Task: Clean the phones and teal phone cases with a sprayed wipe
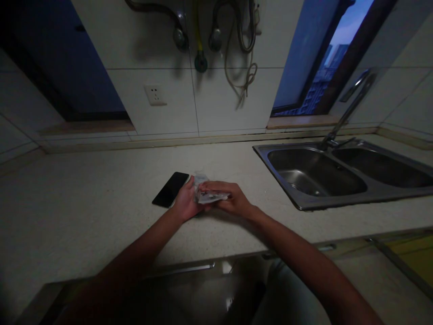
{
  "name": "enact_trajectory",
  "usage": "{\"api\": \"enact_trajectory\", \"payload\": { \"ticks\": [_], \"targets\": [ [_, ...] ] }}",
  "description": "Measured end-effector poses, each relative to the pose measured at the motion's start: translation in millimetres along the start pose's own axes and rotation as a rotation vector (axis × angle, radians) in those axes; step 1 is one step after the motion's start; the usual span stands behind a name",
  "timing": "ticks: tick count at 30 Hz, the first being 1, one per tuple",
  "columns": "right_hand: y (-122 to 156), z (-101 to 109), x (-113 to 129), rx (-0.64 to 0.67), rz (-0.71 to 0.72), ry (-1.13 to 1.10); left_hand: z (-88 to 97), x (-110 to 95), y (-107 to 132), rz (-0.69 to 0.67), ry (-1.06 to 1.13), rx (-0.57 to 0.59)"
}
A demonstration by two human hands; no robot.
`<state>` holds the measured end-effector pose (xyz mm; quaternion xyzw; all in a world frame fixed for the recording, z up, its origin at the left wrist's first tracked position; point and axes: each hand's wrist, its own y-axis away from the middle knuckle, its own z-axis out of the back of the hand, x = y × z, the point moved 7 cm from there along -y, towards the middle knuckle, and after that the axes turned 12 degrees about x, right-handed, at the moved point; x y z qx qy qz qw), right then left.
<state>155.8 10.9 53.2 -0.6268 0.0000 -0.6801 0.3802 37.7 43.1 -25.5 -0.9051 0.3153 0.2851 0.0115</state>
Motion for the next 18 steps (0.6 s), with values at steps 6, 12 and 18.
{"api": "enact_trajectory", "payload": {
  "ticks": [6, 12, 18],
  "targets": [
    [3, 17, 2, -0.23, 0.013, -0.011, -8.9, 2, 3, 0.012, -0.048, 0.074],
    [6, 42, -14, -0.447, -0.099, -0.111, -0.9, -1, -2, -0.034, 0.0, 0.045],
    [10, 57, -19, -0.526, -0.076, 0.108, 8.3, -3, -5, -0.051, 0.044, 0.05]
  ]
}}
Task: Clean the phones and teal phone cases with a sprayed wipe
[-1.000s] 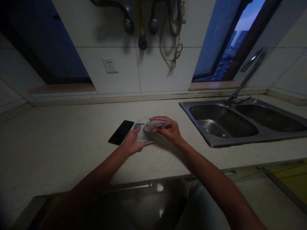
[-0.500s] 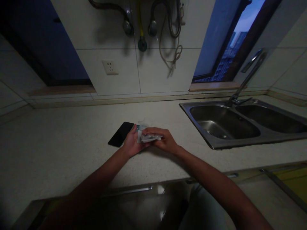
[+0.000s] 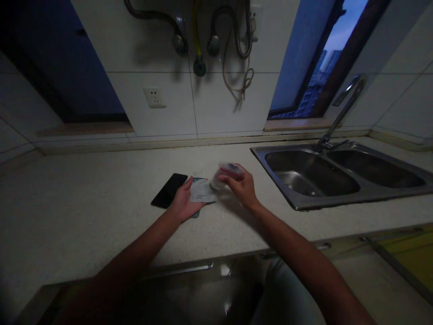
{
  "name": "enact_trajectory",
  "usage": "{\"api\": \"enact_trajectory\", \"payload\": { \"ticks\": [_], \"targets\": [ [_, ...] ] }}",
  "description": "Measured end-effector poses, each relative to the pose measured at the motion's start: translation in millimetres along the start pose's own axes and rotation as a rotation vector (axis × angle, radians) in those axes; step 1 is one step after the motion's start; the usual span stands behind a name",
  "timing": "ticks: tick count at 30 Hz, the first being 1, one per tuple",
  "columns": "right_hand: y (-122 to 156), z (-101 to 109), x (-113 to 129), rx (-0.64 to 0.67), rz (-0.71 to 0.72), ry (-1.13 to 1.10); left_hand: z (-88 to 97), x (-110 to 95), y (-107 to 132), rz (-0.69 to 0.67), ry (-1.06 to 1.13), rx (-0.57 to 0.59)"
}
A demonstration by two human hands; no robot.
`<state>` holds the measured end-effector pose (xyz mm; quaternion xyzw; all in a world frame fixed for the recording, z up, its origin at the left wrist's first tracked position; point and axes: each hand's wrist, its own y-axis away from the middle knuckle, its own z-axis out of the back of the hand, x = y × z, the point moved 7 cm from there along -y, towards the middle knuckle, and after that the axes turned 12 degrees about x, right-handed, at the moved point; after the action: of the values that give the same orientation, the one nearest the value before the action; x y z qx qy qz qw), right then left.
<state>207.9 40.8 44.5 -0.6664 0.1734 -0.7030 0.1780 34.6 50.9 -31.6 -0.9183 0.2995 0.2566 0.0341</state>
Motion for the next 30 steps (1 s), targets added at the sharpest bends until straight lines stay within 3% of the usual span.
{"api": "enact_trajectory", "payload": {
  "ticks": [3, 7, 9, 11, 17, 21, 23, 30],
  "targets": [
    [-1, -2, 4, 0.049, 0.02, -0.086, -1.2, 1, -1, 0.002, 0.002, 0.036],
    [3, -23, 10, 0.296, 0.05, -0.059, -8.3, 1, 0, 0.006, -0.016, 0.048],
    [5, -27, 10, 0.337, 0.061, -0.01, -13.8, 1, 2, 0.011, -0.019, 0.059],
    [5, -24, 5, 0.291, 0.033, -0.047, -16.0, 1, 3, 0.007, -0.014, 0.048],
    [-11, 6, -16, -0.015, -0.046, -0.386, -5.9, -5, 5, -0.024, -0.044, -0.053],
    [-19, 17, -44, -0.096, -0.198, -0.663, -8.6, -11, 6, -0.016, -0.103, 0.035],
    [-21, 19, -55, -0.125, -0.257, -0.778, -7.3, -14, 7, 0.007, -0.126, 0.018],
    [-14, -1, -67, -0.091, -0.391, -0.947, -4.3, -16, 9, 0.06, -0.159, -0.05]
  ]
}}
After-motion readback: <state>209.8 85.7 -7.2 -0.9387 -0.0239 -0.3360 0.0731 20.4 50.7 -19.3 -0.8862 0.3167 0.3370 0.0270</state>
